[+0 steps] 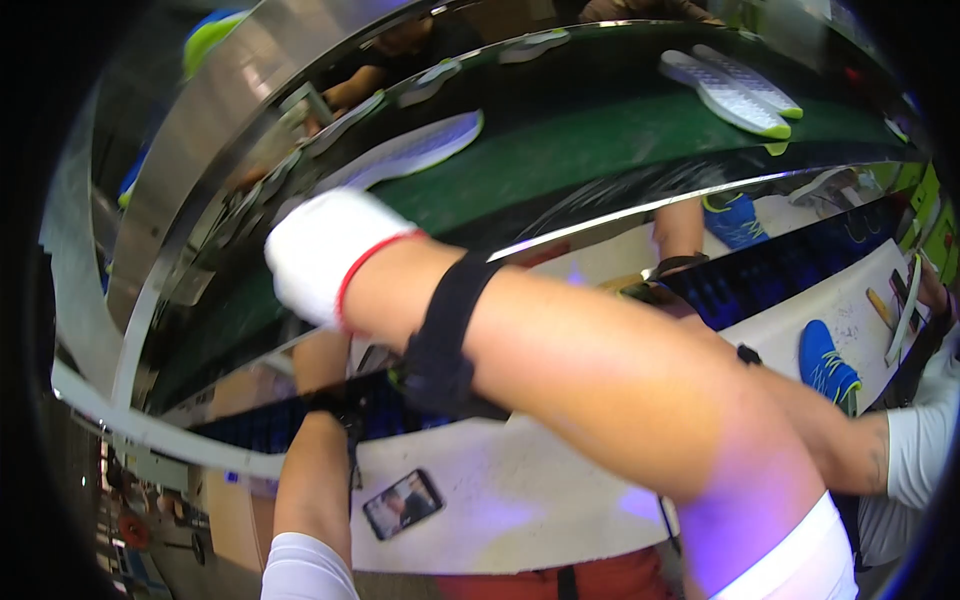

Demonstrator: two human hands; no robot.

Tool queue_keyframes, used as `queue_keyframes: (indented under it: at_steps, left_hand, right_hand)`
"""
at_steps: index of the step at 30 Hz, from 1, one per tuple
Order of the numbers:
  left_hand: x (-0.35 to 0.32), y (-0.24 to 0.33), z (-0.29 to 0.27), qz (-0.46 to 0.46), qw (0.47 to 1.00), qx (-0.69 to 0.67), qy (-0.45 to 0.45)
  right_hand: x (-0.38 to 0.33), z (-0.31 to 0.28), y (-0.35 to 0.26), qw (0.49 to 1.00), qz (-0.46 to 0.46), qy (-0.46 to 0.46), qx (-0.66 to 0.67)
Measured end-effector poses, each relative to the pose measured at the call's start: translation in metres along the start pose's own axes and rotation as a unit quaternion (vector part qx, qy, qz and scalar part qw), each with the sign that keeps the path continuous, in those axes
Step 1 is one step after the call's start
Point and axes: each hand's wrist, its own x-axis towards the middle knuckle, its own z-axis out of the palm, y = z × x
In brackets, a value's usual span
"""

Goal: Inspecting and processing athletic shoes on a conveyor belt using a UV light to cure glue or check for defects.

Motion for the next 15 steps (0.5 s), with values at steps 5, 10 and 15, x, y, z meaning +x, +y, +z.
queue_keyframes:
  at_steps: [5,10,15]
  left_hand:
    - [0.036,-0.005,0.025,-0.045,0.994,0.075,-0.063]
    - [0.039,0.003,0.021,-0.04,0.994,0.089,-0.058]
    - [0.008,0.013,-0.019,0.022,0.996,0.087,0.006]
  right_hand:
    - [-0.005,0.013,0.004,0.992,-0.085,0.09,-0.002]
    - [-0.008,0.0,0.001,0.992,-0.121,0.035,-0.013]
    - [0.002,-0.005,-0.002,0.992,-0.043,-0.117,0.031]
